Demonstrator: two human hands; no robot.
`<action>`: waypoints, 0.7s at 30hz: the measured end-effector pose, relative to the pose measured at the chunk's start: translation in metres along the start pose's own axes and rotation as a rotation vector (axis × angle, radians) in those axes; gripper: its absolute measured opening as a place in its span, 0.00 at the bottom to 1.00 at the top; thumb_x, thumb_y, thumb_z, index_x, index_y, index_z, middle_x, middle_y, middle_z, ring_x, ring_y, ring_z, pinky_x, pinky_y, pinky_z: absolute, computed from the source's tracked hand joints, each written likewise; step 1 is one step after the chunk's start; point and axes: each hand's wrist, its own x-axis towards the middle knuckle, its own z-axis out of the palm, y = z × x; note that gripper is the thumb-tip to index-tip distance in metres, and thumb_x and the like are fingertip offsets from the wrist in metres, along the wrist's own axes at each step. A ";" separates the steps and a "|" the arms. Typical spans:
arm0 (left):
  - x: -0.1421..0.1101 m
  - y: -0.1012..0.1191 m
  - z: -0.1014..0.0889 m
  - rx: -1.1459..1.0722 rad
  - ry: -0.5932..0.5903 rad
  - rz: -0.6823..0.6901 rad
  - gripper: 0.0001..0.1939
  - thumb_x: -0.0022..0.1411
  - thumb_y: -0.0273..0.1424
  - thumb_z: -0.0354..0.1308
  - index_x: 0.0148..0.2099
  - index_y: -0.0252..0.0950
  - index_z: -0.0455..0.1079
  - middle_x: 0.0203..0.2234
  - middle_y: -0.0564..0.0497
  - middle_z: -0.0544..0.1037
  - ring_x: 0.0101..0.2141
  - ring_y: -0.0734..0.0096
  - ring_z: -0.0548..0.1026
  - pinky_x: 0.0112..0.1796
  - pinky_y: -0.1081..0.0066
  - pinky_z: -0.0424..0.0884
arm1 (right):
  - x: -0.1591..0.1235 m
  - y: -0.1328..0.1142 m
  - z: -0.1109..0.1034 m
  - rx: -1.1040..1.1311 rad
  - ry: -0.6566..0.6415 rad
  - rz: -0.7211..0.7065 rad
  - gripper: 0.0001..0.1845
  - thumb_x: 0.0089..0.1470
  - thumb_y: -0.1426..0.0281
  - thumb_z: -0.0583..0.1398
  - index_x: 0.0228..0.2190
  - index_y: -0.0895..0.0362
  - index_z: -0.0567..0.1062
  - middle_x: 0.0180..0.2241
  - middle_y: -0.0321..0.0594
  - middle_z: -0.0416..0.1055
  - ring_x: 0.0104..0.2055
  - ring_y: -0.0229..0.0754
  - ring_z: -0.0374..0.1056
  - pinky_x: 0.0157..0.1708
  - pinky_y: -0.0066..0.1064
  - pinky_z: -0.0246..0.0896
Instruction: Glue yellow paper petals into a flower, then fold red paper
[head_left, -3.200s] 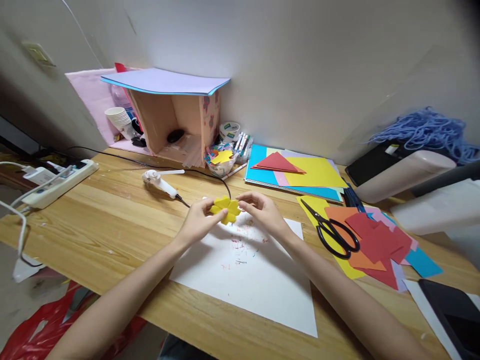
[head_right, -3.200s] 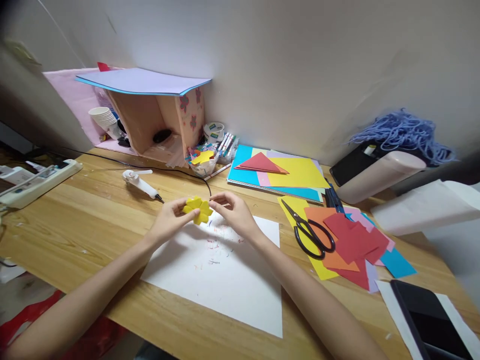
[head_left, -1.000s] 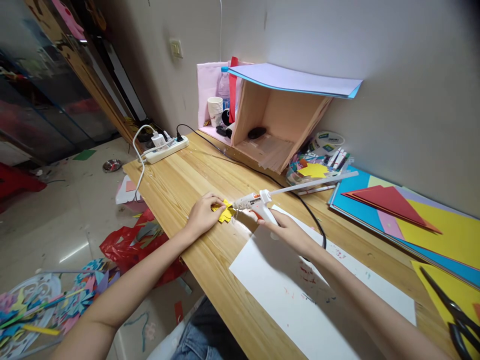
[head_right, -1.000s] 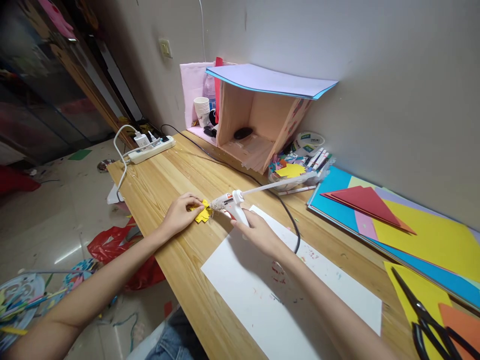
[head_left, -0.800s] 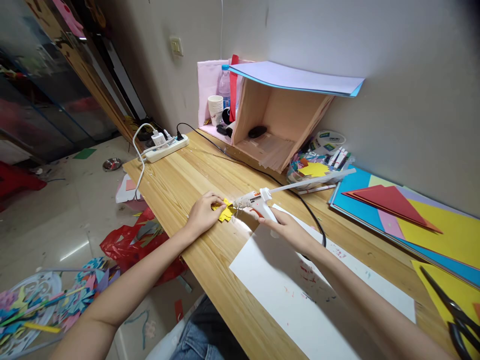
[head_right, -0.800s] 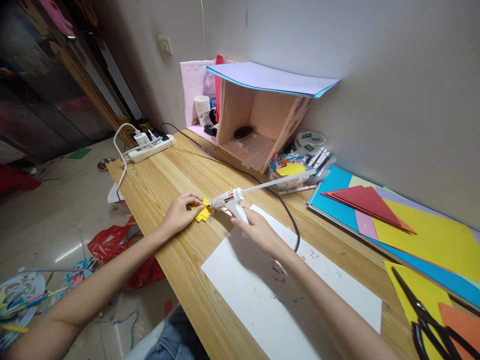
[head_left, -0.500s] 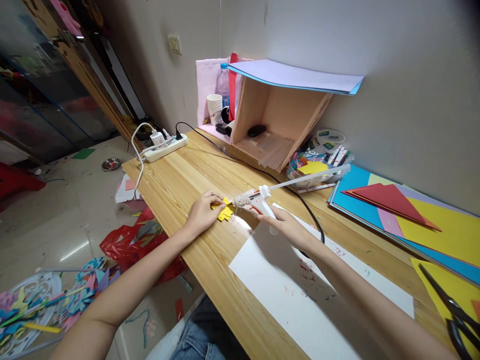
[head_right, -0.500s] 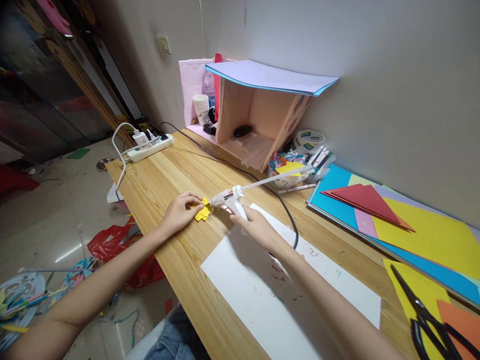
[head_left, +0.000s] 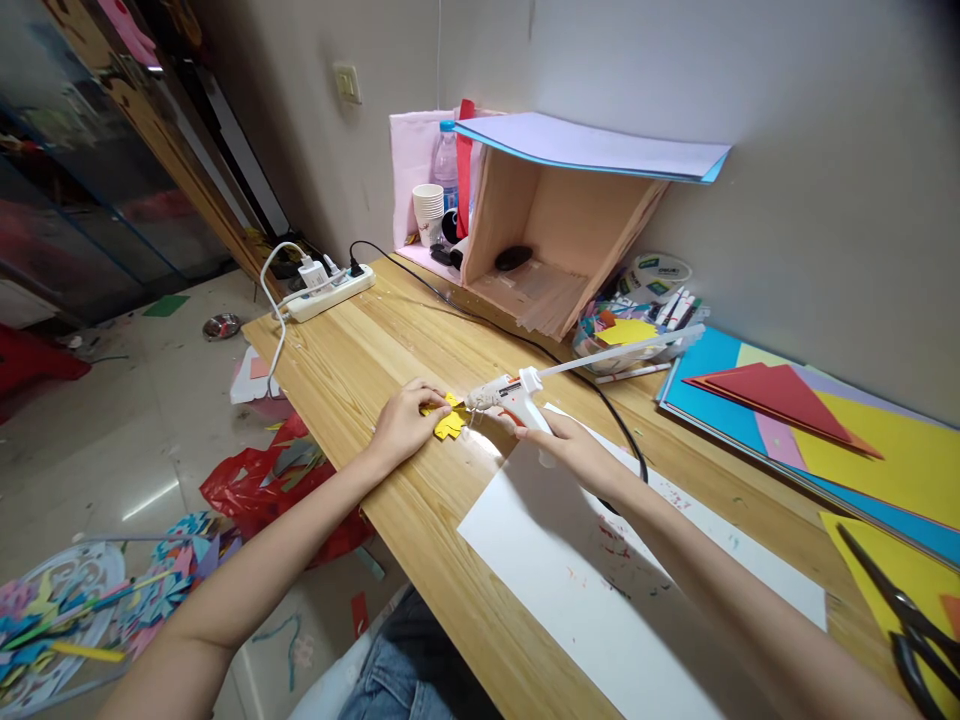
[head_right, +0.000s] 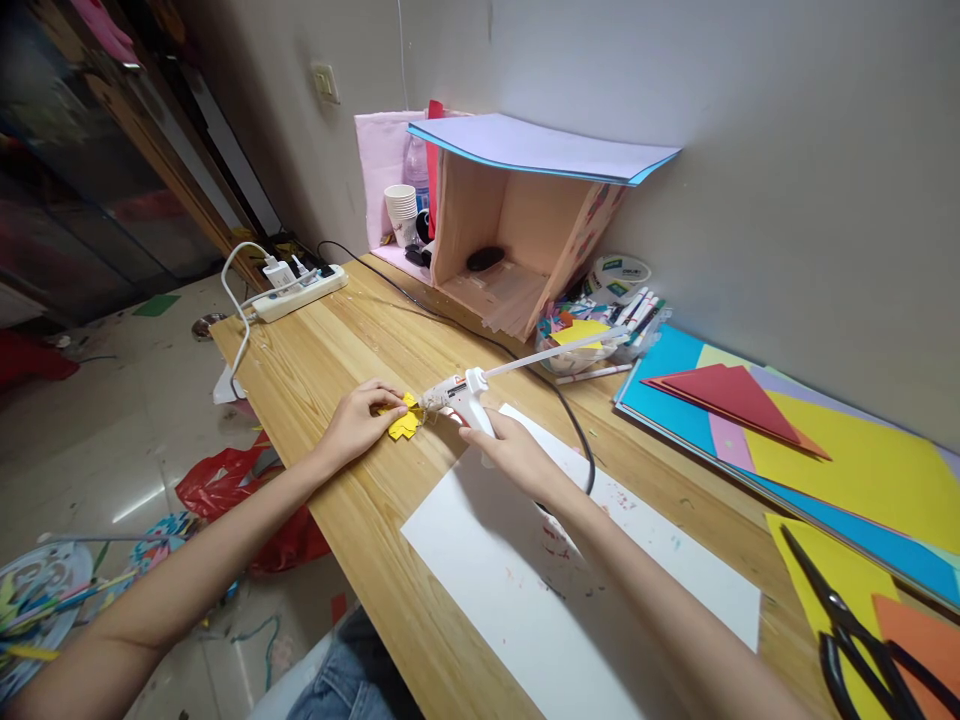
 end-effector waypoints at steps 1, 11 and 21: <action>0.000 0.000 0.000 -0.001 -0.005 0.001 0.06 0.53 0.31 0.56 0.30 0.37 0.74 0.35 0.50 0.74 0.37 0.69 0.72 0.39 0.68 0.68 | 0.000 0.000 0.000 0.005 -0.006 0.003 0.14 0.49 0.62 0.53 0.36 0.55 0.72 0.31 0.39 0.70 0.31 0.43 0.64 0.28 0.31 0.57; 0.007 0.000 -0.002 0.057 -0.064 -0.013 0.08 0.53 0.33 0.55 0.30 0.37 0.74 0.34 0.50 0.74 0.35 0.70 0.72 0.38 0.69 0.67 | 0.000 -0.011 -0.002 0.042 -0.031 0.109 0.13 0.47 0.62 0.54 0.32 0.56 0.72 0.27 0.36 0.67 0.26 0.38 0.60 0.24 0.28 0.52; 0.012 0.003 0.000 0.135 -0.075 -0.086 0.07 0.49 0.34 0.57 0.27 0.36 0.73 0.32 0.49 0.74 0.34 0.69 0.72 0.35 0.71 0.68 | -0.003 -0.012 -0.007 0.090 -0.021 0.183 0.14 0.47 0.63 0.55 0.34 0.56 0.73 0.31 0.37 0.68 0.31 0.39 0.61 0.27 0.28 0.53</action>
